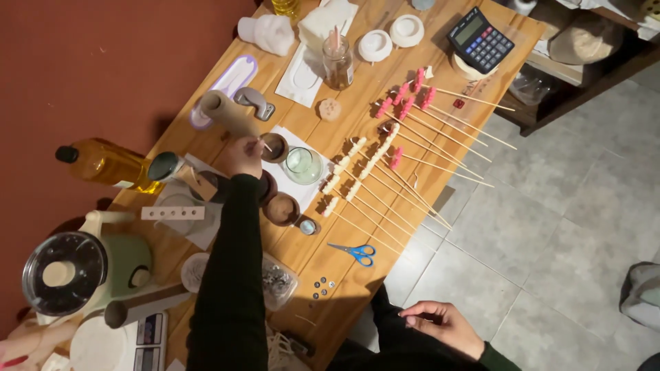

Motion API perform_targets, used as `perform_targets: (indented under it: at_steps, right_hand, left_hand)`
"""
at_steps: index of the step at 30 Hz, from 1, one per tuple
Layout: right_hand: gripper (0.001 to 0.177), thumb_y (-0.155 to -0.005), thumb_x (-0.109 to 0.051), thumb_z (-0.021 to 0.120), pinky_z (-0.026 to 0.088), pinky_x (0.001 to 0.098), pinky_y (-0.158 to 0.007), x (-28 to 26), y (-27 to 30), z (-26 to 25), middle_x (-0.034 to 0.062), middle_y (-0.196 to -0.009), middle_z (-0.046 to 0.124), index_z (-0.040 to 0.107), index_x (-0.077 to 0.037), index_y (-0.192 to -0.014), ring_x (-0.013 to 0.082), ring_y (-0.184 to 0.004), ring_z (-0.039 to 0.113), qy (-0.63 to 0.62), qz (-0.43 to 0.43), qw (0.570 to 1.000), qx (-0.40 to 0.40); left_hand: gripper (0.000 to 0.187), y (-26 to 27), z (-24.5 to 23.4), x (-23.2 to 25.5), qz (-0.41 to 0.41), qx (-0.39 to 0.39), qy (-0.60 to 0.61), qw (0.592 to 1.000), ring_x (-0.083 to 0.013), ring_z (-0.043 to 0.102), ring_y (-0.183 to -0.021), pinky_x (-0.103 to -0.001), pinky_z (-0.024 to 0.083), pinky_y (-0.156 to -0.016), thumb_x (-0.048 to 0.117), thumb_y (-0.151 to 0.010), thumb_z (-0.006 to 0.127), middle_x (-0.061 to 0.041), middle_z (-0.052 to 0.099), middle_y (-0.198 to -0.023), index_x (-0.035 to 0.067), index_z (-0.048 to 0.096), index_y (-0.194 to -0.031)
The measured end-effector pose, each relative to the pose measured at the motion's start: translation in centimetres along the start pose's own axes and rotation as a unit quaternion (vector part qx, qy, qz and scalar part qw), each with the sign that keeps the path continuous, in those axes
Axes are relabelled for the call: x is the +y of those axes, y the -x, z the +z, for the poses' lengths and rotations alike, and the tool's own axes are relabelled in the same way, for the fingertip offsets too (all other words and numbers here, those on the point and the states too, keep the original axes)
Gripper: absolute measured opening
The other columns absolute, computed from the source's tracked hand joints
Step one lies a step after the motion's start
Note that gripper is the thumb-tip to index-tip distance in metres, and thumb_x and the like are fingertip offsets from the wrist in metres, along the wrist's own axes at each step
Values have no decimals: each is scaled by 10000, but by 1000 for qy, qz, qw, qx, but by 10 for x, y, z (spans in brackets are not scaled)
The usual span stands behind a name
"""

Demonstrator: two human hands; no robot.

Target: Preparing candle wicks by threading them through metal tabs and beads on a workbench.

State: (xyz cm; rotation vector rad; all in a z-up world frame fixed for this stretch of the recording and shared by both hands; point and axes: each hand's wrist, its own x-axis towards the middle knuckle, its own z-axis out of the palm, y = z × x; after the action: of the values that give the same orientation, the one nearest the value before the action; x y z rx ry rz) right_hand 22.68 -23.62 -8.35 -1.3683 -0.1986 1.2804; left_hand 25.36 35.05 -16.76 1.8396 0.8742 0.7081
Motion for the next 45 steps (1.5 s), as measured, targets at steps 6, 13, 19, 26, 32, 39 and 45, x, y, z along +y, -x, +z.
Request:
perform_targets:
  at_steps: [6, 13, 19, 26, 32, 39, 45]
  right_hand:
    - [180, -876, -20, 781, 546, 262, -634, -2, -3, -2, 98, -782, 805, 868, 60, -1012, 141, -644, 668, 22, 14, 1000, 9]
    - [182, -876, -24, 785, 521, 248, -594, -15, -8, 7, 95, -763, 794, 865, 50, -1021, 134, -611, 648, 34, 32, 999, -1]
    - [140, -881, 6, 742, 556, 263, -655, -35, -16, 40, 105, -759, 787, 837, 55, -971, 151, -654, 683, 66, -35, 997, -26]
    - [300, -840, -77, 810, 601, 258, -780, -16, -35, 108, 92, -1009, 814, 778, -1, -1128, 150, -827, 752, 170, -107, 970, -136]
    - [43, -820, -18, 807, 513, 219, -596, 34, -30, 153, 48, -744, 770, 833, -2, -850, 98, -621, 637, 209, -38, 972, -104]
    - [74, -771, -177, 824, 501, 307, -611, 68, -70, 192, 30, -753, 651, 795, -113, -795, 205, -635, 609, 506, -269, 812, 108]
    - [129, -816, -188, 786, 543, 329, -736, 48, -50, 193, 27, -929, 760, 804, -113, -920, 232, -818, 697, 566, -276, 772, 91]
  left_hand:
    - [130, 11, 11, 7, 93, 21, -120, 988, -187, 682, -676, -290, 537, -683, 111, -874, 744, -55, 745, -793, 17, 732, -963]
    - [103, 37, -18, 48, 143, 44, 8, 989, -167, 682, -721, -268, 561, -717, 75, -963, 708, -93, 753, -859, -22, 683, -987]
    - [306, 201, -96, 165, 95, 22, 176, 980, -171, 709, -889, -272, 596, -851, -125, -855, 707, -85, 723, -990, 4, 605, -1114]
    - [83, 437, -84, 159, -182, -66, 116, 974, -110, 625, -584, -215, 461, -516, 104, -812, 814, -20, 705, -663, 45, 761, -786]
    - [231, 510, -89, 101, -208, 35, 226, 951, -139, 724, -707, -231, 580, -646, 58, -811, 825, -101, 795, -850, -31, 710, -990]
    - [260, 573, -144, 104, -334, -58, 240, 910, -132, 650, -689, -242, 532, -663, 149, -860, 789, -61, 748, -814, 8, 737, -1073]
    - [194, 608, -189, 127, -294, -25, 195, 935, -130, 718, -685, -242, 574, -648, 106, -837, 793, -61, 806, -831, 16, 770, -1007]
